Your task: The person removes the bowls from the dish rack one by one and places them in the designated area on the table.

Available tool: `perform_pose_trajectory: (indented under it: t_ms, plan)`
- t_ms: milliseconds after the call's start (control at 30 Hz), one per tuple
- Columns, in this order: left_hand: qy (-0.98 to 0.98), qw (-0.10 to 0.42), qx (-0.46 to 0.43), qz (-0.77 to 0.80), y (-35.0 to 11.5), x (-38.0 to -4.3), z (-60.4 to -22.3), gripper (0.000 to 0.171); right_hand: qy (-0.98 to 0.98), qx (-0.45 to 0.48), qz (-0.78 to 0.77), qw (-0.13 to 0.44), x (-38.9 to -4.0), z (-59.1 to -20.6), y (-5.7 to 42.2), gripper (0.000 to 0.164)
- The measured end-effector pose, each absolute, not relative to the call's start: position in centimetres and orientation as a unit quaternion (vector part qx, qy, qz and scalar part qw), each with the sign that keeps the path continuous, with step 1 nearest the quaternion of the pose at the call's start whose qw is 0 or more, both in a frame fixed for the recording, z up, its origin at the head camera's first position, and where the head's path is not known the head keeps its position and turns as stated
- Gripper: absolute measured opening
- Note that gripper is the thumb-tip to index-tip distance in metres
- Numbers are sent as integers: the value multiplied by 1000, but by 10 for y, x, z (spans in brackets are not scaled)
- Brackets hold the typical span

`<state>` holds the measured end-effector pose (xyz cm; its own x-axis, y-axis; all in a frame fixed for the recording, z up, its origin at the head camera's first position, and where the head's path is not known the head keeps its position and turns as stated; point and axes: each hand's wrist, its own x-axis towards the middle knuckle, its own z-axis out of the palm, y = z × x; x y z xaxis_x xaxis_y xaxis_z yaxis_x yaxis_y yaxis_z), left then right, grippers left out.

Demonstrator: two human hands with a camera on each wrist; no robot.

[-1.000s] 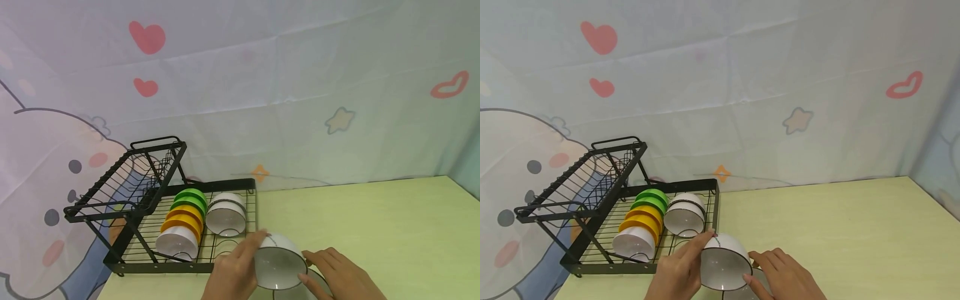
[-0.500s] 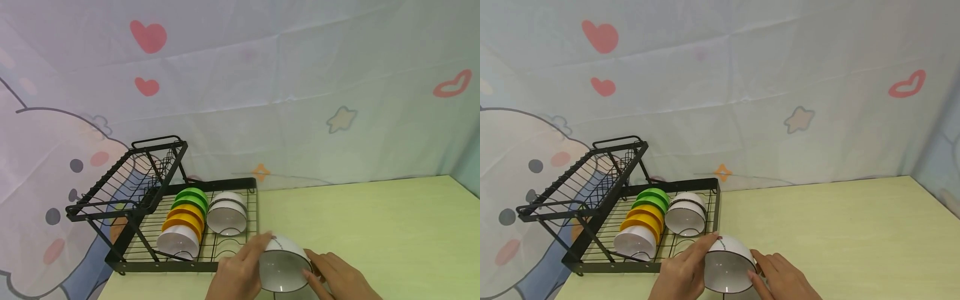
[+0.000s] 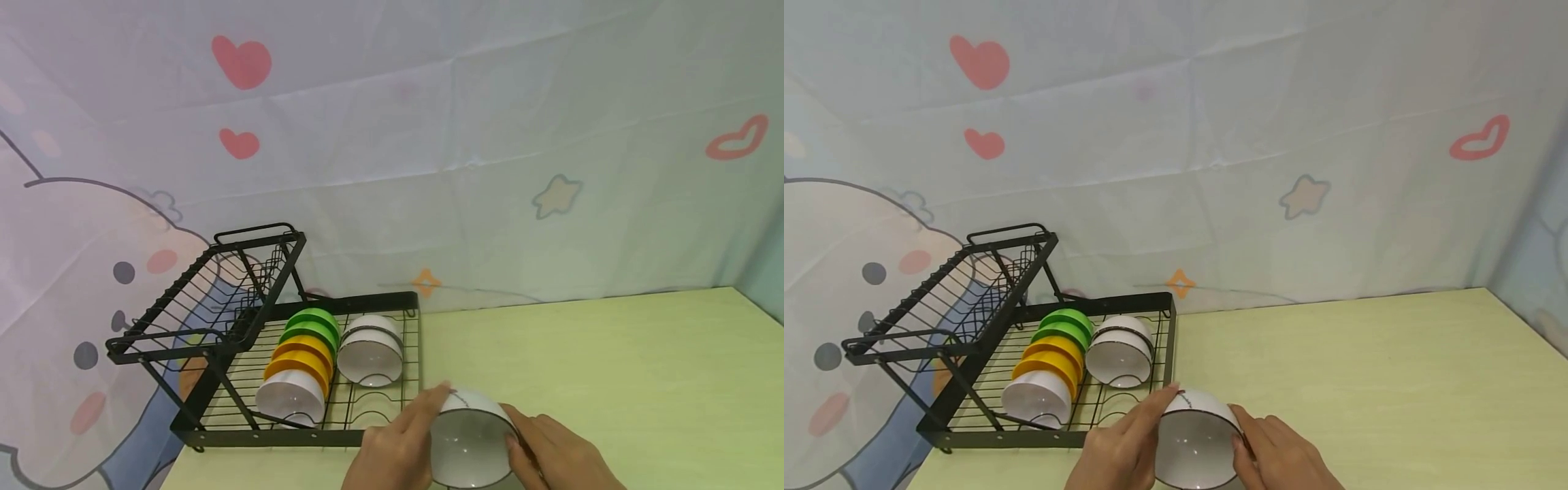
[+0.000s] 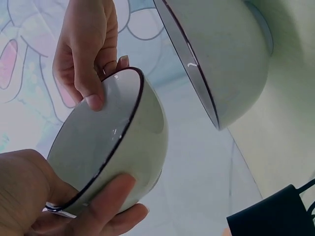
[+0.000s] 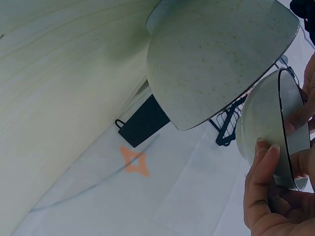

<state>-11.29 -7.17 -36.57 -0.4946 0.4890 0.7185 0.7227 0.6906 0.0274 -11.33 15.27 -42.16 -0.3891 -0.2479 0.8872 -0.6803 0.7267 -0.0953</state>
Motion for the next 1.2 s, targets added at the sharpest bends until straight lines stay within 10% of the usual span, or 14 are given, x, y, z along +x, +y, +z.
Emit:
perform_pose_trajectory:
  t_ms: [733, 1200]
  plan:
    - [-882, 317, -307, -165, -63, -107, -372, 66, -836, 245, 233, 432, -111, -420, 157, 57]
    - [-872, 319, -338, -152, -65, -112, -372, 55, -879, 213, 220, 367, -106, -421, 162, 16]
